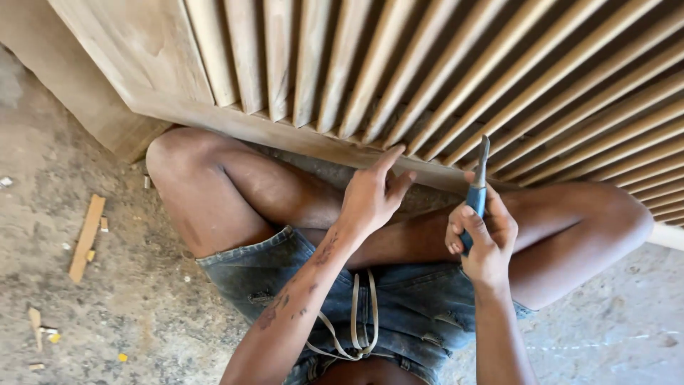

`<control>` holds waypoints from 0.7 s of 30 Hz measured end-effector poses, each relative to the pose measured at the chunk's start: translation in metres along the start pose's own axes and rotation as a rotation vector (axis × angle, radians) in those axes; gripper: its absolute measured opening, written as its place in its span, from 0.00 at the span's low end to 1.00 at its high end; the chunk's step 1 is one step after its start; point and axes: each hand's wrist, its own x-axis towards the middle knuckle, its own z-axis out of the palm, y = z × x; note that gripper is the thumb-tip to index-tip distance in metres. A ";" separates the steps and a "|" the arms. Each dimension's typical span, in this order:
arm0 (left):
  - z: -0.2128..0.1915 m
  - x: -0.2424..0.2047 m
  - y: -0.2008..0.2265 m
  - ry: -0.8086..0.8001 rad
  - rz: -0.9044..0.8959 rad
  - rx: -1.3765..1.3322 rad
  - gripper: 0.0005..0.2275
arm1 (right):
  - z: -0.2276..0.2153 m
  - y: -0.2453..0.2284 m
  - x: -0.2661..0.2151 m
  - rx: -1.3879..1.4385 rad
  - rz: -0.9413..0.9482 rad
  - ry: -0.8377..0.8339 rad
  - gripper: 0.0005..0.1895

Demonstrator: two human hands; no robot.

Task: Cleaning the grooves of a wooden slatted panel using a small hand tool

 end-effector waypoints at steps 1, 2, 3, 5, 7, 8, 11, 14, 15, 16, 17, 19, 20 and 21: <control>0.009 0.007 -0.004 -0.076 -0.046 0.071 0.21 | -0.004 0.001 0.000 0.068 -0.011 0.004 0.23; 0.009 0.007 0.002 -0.088 -0.042 0.086 0.21 | -0.006 0.001 -0.001 0.082 -0.013 0.018 0.23; 0.010 0.007 0.007 -0.087 -0.048 0.193 0.20 | -0.008 0.002 -0.001 0.066 -0.024 -0.002 0.24; 0.013 0.008 0.009 -0.092 -0.047 0.315 0.19 | -0.012 0.004 -0.001 0.064 -0.038 -0.011 0.24; 0.016 0.010 0.002 -0.017 -0.003 0.349 0.14 | -0.017 0.007 0.001 0.008 -0.035 -0.060 0.25; 0.012 0.004 0.006 -0.021 0.000 0.355 0.14 | -0.020 0.007 0.000 0.013 -0.037 -0.056 0.25; -0.005 -0.009 0.019 -0.001 -0.109 0.146 0.08 | -0.019 0.002 0.000 0.022 -0.001 -0.089 0.26; -0.007 -0.013 0.032 0.038 -0.092 0.103 0.11 | -0.014 -0.006 -0.001 -0.053 0.057 -0.127 0.26; -0.004 -0.011 0.033 0.013 -0.030 0.120 0.14 | -0.012 -0.008 0.000 -0.095 0.050 -0.143 0.26; 0.000 -0.009 0.034 -0.014 0.034 0.133 0.17 | -0.012 -0.009 0.000 -0.142 0.043 -0.157 0.25; 0.005 -0.007 0.033 -0.010 0.031 0.129 0.17 | -0.012 -0.007 -0.001 -0.146 0.045 -0.161 0.25; 0.015 -0.002 0.032 -0.137 -0.048 0.207 0.26 | -0.010 -0.005 -0.003 -0.178 0.040 -0.144 0.25; 0.014 -0.004 0.028 -0.129 -0.047 0.202 0.26 | -0.011 -0.004 -0.003 -0.183 0.037 -0.151 0.25; 0.013 -0.006 0.024 -0.140 -0.071 0.215 0.26 | -0.010 -0.003 -0.003 -0.175 0.040 -0.146 0.25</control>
